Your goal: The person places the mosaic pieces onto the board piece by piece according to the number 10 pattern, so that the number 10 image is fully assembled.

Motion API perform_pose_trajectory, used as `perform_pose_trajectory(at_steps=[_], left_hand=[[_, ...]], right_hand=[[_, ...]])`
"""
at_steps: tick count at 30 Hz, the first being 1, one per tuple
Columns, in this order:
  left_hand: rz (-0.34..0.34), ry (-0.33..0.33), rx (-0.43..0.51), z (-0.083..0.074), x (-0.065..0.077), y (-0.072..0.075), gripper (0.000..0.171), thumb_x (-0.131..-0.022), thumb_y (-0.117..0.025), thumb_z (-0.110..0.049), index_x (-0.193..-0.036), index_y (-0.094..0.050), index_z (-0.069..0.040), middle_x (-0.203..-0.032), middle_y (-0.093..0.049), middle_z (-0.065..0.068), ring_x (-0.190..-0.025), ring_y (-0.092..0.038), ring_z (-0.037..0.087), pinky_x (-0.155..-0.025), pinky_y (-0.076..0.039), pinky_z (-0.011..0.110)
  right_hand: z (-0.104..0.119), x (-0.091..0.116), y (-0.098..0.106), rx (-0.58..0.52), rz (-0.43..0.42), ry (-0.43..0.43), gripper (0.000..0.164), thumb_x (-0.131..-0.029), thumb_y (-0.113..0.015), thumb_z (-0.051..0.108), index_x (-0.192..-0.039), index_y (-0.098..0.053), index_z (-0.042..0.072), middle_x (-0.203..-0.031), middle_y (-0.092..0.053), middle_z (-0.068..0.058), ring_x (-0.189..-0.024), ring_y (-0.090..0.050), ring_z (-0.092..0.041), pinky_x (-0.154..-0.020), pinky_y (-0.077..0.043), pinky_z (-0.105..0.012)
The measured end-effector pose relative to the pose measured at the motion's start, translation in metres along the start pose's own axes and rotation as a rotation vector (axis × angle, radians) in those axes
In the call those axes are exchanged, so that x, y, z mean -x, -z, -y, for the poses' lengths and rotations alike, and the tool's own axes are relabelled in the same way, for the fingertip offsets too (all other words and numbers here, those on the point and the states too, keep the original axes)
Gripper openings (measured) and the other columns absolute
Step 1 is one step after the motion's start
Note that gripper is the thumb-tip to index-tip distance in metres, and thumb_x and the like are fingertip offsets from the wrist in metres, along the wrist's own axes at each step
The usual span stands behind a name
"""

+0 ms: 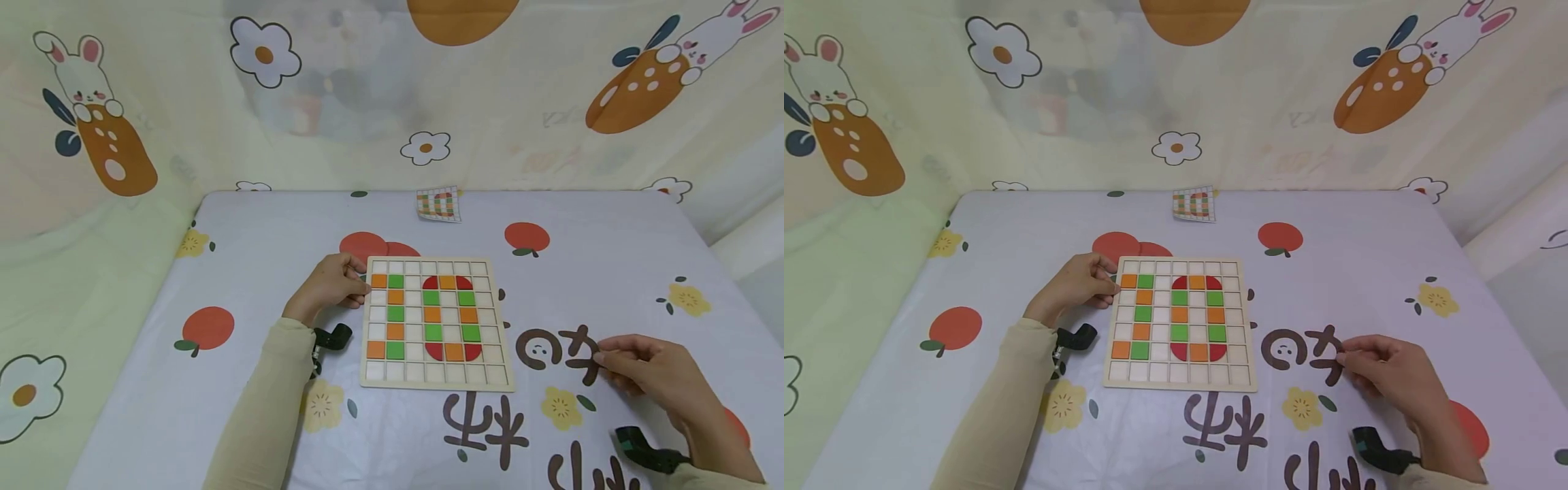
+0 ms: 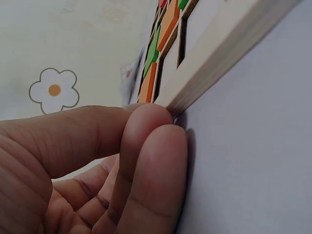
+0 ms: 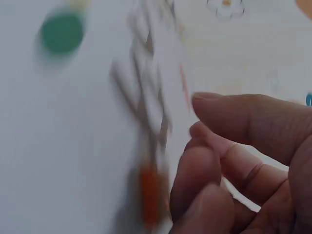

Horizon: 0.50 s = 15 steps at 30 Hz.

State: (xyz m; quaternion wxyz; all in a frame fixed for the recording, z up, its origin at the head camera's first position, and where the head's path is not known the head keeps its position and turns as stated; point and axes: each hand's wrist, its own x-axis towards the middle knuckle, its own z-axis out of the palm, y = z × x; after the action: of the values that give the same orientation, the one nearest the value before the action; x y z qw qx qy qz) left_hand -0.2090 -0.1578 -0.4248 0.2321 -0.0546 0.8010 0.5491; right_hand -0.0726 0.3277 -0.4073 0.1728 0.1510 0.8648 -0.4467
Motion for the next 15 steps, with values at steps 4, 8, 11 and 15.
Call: perform_pose_trajectory(at_steps=[4, 8, 11, 15], left_hand=[[0.001, 0.0, -0.001, -0.001, 0.001, 0.001, 0.036, -0.091, -0.078, -0.002, -0.121, -0.058, -0.003, -0.093, -0.062, 0.012, -0.066, -0.069, 0.017, -0.063, -0.063, 0.027], [-0.003, 0.005, -0.003, -0.001, 0.001, 0.001, 0.036, -0.091, -0.079, -0.002, -0.12, -0.058, -0.003, -0.093, -0.062, 0.012, -0.067, -0.07, 0.017, -0.063, -0.063, 0.027], [-0.003, 0.009, -0.005, -0.001, 0.001, 0.001, 0.036, -0.091, -0.079, -0.002, -0.121, -0.058, -0.003, -0.093, -0.062, 0.012, -0.067, -0.07, 0.017, -0.063, -0.063, 0.027], [-0.002, 0.007, -0.01, -0.001, 0.001, 0.0, 0.036, -0.091, -0.079, -0.003, -0.121, -0.058, -0.003, -0.094, -0.063, 0.012, -0.067, -0.07, 0.017, -0.064, -0.063, 0.027]], right_hand=[[-0.014, 0.005, 0.009, 0.087, -0.036, -0.046, 0.058, -0.093, -0.081, 0.038, -0.131, -0.065, -0.002, -0.077, -0.066, 0.004, -0.07, -0.061, -0.012, -0.059, -0.053, -0.028], [-0.016, 0.008, 0.009, 0.129, -0.069, -0.057, 0.067, -0.091, -0.083, 0.038, -0.133, -0.059, -0.009, -0.077, -0.062, 0.0, -0.067, -0.061, -0.014, -0.058, -0.052, -0.028], [-0.015, 0.008, 0.009, 0.153, -0.075, -0.112, 0.065, -0.088, -0.085, 0.041, -0.125, -0.064, -0.008, -0.08, -0.067, 0.001, -0.068, -0.065, -0.015, -0.06, -0.054, -0.027], [-0.012, 0.01, 0.009, 0.204, -0.078, -0.165, 0.061, -0.084, -0.087, 0.046, -0.114, -0.068, -0.004, -0.082, -0.071, 0.004, -0.073, -0.065, -0.014, -0.06, -0.052, -0.027]])
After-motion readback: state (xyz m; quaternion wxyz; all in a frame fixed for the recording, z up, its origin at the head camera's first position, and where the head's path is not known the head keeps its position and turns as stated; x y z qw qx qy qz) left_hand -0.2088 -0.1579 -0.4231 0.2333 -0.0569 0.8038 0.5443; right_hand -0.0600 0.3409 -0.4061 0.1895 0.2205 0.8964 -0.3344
